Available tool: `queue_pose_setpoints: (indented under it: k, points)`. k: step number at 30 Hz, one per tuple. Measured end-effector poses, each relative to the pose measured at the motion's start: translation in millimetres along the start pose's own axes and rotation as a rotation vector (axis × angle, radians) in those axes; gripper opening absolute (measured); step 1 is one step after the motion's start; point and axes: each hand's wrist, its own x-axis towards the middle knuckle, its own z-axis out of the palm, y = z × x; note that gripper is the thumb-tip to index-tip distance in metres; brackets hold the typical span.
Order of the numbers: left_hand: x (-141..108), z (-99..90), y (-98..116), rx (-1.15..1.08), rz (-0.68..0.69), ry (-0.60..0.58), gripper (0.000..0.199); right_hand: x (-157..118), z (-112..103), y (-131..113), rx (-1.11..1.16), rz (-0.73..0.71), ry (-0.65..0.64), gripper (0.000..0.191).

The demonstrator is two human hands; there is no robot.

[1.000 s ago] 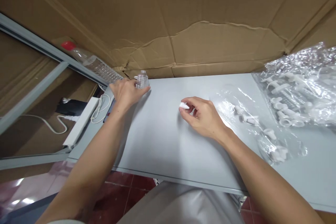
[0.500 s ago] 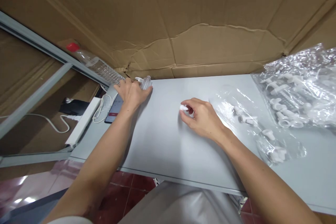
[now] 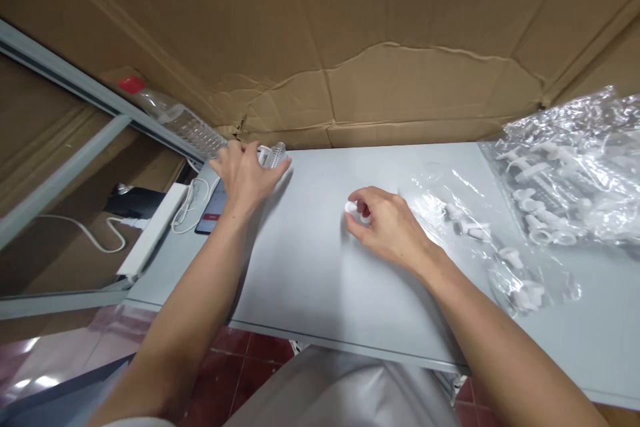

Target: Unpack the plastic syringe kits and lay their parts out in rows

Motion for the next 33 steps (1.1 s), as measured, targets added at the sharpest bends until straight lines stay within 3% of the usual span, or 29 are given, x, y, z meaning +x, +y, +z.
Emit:
queue_pose_setpoints:
  k: [2, 5, 7, 10, 12, 15, 19, 22, 25, 26, 29, 33]
  points:
    - [-17.3, -15.1, 15.4, -0.201, 0.062, -0.032, 0.049, 0.9, -1.1, 0.2, -0.014, -0.008, 0.018, 0.016]
    - [-53.6, -29.9, 44.6, -0.646, 0.180, -0.305, 0.039, 1.8, -1.1, -0.2, -0.048, -0.010, 0.031, 0.016]
    - [-76.1, -30.9, 62.9, -0.817, 0.235, -0.436, 0.032, 2.2, 0.4, -1.1, -0.084, -0.021, 0.022, 0.017]
    - [-96.3, -23.5, 80.8, -0.877, 0.271, -0.459, 0.013, 3.2, 2.9, -4.1, -0.147, -0.033, -0.012, 0.018]
    - [-99.8, -17.8, 85.2, -0.866, 0.277, -0.432, 0.011, 3.7, 1.7, -6.5, -0.189, -0.038, -0.038, 0.018]
    - [-95.2, -13.0, 82.8, -0.823, 0.313, -0.422, 0.013, 0.9, -8.7, -7.5, -0.233, -0.032, -0.076, 0.023]
    - [-83.7, -9.4, 69.3, -0.740, 0.306, -0.447, 0.014, -12.2, -30.1, 0.1, -0.291, 0.072, -0.048, 0.049]
    - [-81.2, -4.1, 60.3, -0.688, 0.301, -0.491, 0.013, -20.5, -31.8, 8.2, -0.343, 0.120, -0.041, 0.036]
    - [-85.5, 0.8, 58.8, -0.642, 0.311, -0.534, 0.013, -19.6, -17.9, 10.1, -0.342, 0.105, -0.084, 0.015]
    - [-86.7, 1.2, 59.3, -0.630, 0.316, -0.551, 0.014, -16.8, -12.3, 8.8, -0.345, 0.096, -0.105, 0.008]
    - [-78.8, -3.0, 57.5, -0.601, 0.358, -0.595, 0.015, 0.5, 0.3, 0.5, -0.362, 0.054, -0.171, 0.024]
    - [-25.9, -13.2, 35.7, -0.553, 0.341, -0.455, 0.016, 51.0, 10.4, -12.9, -0.264, -0.031, -0.163, 0.021]
